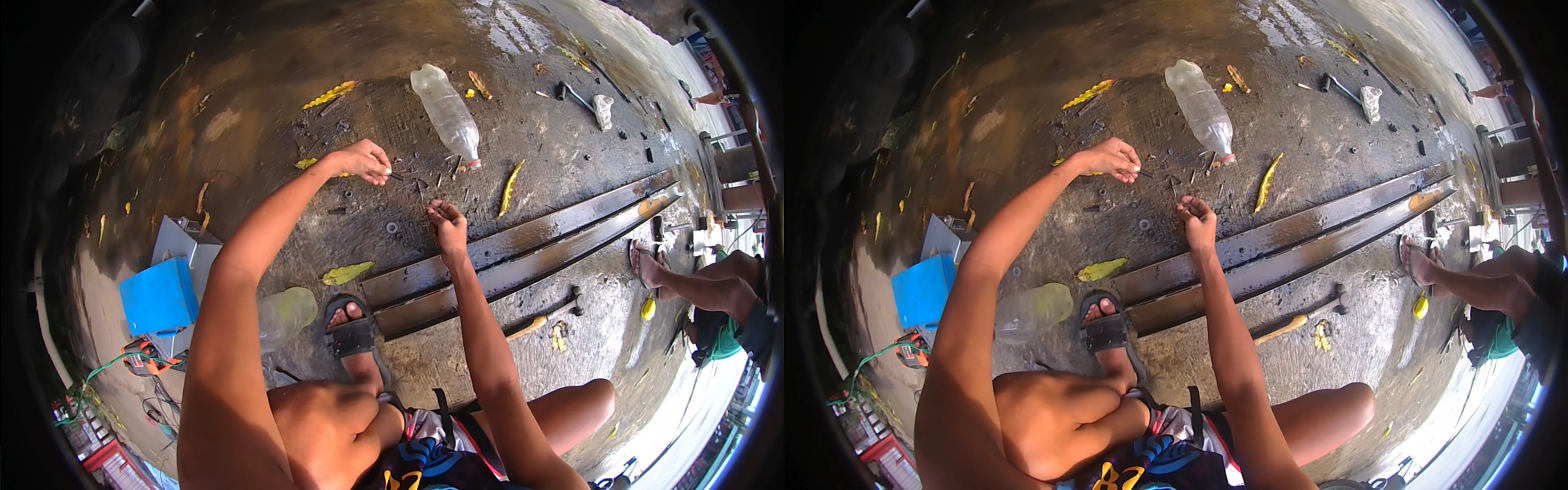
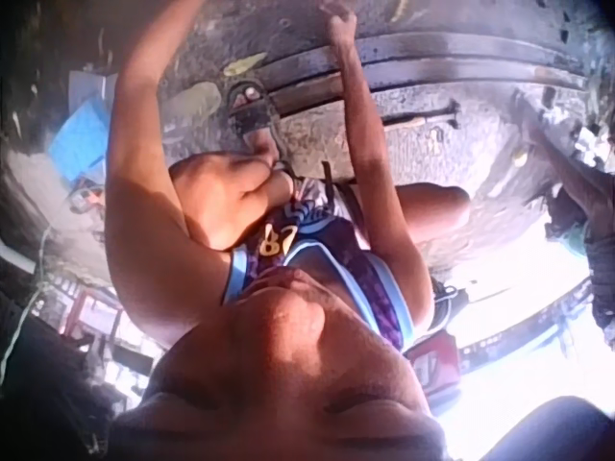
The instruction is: The person is assembling a metal part by inserting bolts and nuts into a rusty metal plate. They repeatedly insert and remove bolts, adjusting their position and orientation while sitting on the ground.
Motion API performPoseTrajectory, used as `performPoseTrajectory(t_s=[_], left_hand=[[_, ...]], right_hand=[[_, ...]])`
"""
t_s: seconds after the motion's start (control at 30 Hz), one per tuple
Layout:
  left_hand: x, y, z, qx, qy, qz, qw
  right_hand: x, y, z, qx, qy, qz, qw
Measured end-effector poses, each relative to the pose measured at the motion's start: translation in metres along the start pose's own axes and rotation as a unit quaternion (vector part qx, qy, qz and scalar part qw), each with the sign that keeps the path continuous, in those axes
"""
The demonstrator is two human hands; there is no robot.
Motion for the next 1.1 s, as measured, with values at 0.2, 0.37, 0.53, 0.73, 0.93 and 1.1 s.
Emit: performPoseTrajectory(t_s=[0.2, 0.37, 0.53, 0.73, 0.93, 1.1], left_hand=[[0.014, -0.001, -0.01, -0.009, -0.015, 0.026, 1.0], [0.01, 0.018, -0.001, 0.039, 0.057, -0.014, 0.997], [0.0, 0.059, 0.032, 0.015, 0.092, -0.078, 0.993], [-0.013, 0.08, 0.058, 0.027, 0.156, -0.085, 0.984], [-0.014, 0.077, 0.069, 0.045, 0.156, -0.065, 0.985], [-0.013, 0.088, 0.069, 0.104, 0.169, -0.092, 0.976]], right_hand=[[0.013, 0.044, -0.021, 0.616, -0.105, -0.075, 0.777], [0.015, 0.039, -0.018, 0.586, -0.057, -0.05, 0.807], [0.011, 0.006, -0.03, 0.192, -0.031, 0.058, 0.979], [0.028, 0.009, -0.048, -0.08, 0.0, 0.095, 0.992], [0.034, -0.006, -0.048, -0.206, -0.006, 0.091, 0.974], [0.036, 0.015, -0.054, -0.209, 0.003, -0.01, 0.978]])
Point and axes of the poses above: each hand's wrist, its own x-axis away from the middle knuckle, its own y-axis out of the palm, z = x × y, the point moved 8 cm from there along -x, towards the middle knuckle, and after that the axes turned 12 degrees about -z, right-handed, at the moved point
